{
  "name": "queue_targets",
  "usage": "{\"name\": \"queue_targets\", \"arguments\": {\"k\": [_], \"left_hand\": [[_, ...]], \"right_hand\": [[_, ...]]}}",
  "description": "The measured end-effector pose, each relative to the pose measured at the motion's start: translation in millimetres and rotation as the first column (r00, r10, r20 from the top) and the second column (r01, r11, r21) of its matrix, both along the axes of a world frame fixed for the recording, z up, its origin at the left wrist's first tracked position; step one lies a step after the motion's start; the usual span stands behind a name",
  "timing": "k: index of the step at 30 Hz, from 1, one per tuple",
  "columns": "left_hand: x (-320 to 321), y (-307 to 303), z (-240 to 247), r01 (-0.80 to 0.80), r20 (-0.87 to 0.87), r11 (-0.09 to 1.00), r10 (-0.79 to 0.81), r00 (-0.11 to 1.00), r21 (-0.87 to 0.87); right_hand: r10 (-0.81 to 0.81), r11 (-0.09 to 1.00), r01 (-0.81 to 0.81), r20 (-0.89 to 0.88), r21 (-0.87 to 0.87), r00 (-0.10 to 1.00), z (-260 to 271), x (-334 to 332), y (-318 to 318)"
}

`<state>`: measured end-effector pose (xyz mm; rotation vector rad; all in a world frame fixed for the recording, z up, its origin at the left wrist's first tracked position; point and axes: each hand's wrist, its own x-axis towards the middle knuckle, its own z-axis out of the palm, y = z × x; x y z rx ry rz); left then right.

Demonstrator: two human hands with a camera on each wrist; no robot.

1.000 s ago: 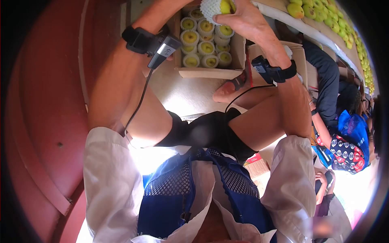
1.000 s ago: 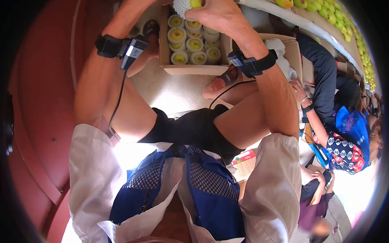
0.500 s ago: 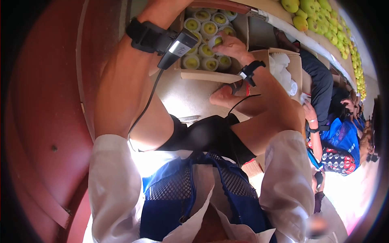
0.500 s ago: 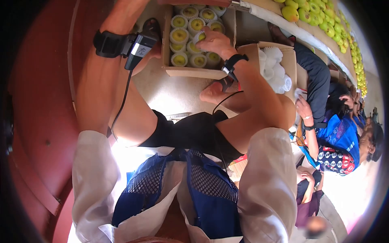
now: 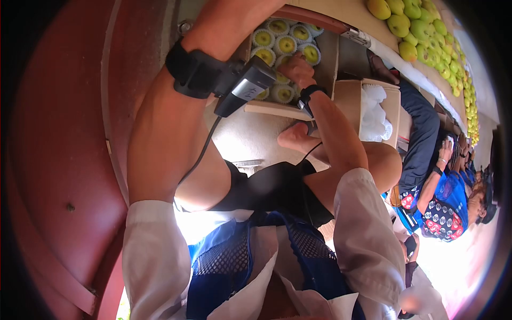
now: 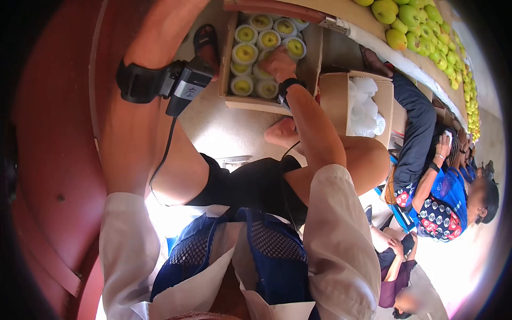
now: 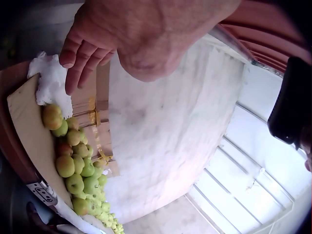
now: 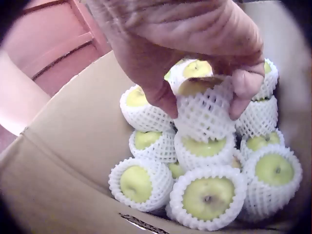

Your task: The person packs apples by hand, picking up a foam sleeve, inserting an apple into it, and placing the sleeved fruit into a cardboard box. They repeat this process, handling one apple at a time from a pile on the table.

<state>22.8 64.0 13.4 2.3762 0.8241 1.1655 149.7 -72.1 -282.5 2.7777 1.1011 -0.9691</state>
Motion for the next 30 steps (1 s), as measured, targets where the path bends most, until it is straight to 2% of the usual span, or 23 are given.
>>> {"name": "queue_targets", "arguments": {"k": [6,8,10,14,18,20,21,22,23,25,26,28,30], "left_hand": [[-2.3,-5.2,7.4,-0.048,0.034,0.999,0.048,0.998,-0.009],[-4.9,-10.6,10.1,-0.038,0.066,0.994,0.045,0.997,-0.102],[-6.2,-13.6,13.8,0.023,0.167,0.957,0.027,0.986,-0.290],[-7.6,-3.5,15.2,0.098,0.189,0.912,-0.022,0.982,-0.398],[-8.7,-7.7,31.9,0.007,0.120,0.861,0.062,0.991,-0.508],[-14.6,16.9,-4.4,0.081,-0.171,0.968,-0.124,0.978,-0.239],[-11.6,29.0,-10.6,0.140,-0.327,0.986,-0.164,0.931,-0.095],[-16.7,9.8,6.7,0.153,0.065,0.909,-0.139,0.988,-0.388],[-15.9,-1.3,19.8,0.122,0.137,0.891,-0.068,0.988,-0.437],[-9.6,-13.1,39.8,0.071,0.259,0.837,0.086,0.962,-0.543],[-9.3,2.2,35.6,0.049,0.176,0.757,0.088,0.980,-0.652],[-9.1,16.1,22.4,0.103,0.236,0.765,0.065,0.970,-0.635],[-10.7,17.6,17.8,0.143,0.300,0.768,0.066,0.952,-0.624]], "right_hand": [[0.096,0.994,-0.100,-0.078,-0.039,0.992,-14.6,2.0,1.2],[0.082,0.997,-0.082,-0.026,0.010,0.996,-20.7,1.9,-0.2],[0.078,0.995,-0.079,0.022,0.068,0.997,-27.0,1.9,-1.3],[0.088,0.981,-0.097,0.061,0.169,0.994,-45.1,2.1,-4.2],[0.126,0.981,-0.131,0.041,0.143,0.991,-29.9,4.4,-10.1],[0.224,0.963,-0.227,0.033,0.145,0.974,-24.1,6.0,-14.2],[0.212,0.969,-0.214,0.033,0.125,0.977,-12.2,2.5,-12.3],[0.198,0.975,-0.199,0.024,0.099,0.980,-2.3,-3.4,-14.3],[0.204,0.971,-0.210,0.065,0.113,0.977,-5.1,-3.7,-16.1],[0.217,0.962,-0.235,0.137,0.136,0.967,-25.8,-0.9,-19.9],[0.160,0.975,-0.175,0.121,0.134,0.980,-18.5,-2.7,-19.7],[0.046,0.991,-0.056,0.084,0.124,0.995,2.4,-7.4,-22.5],[0.061,0.988,-0.072,0.078,0.140,0.995,23.4,-9.2,-27.2]]}}
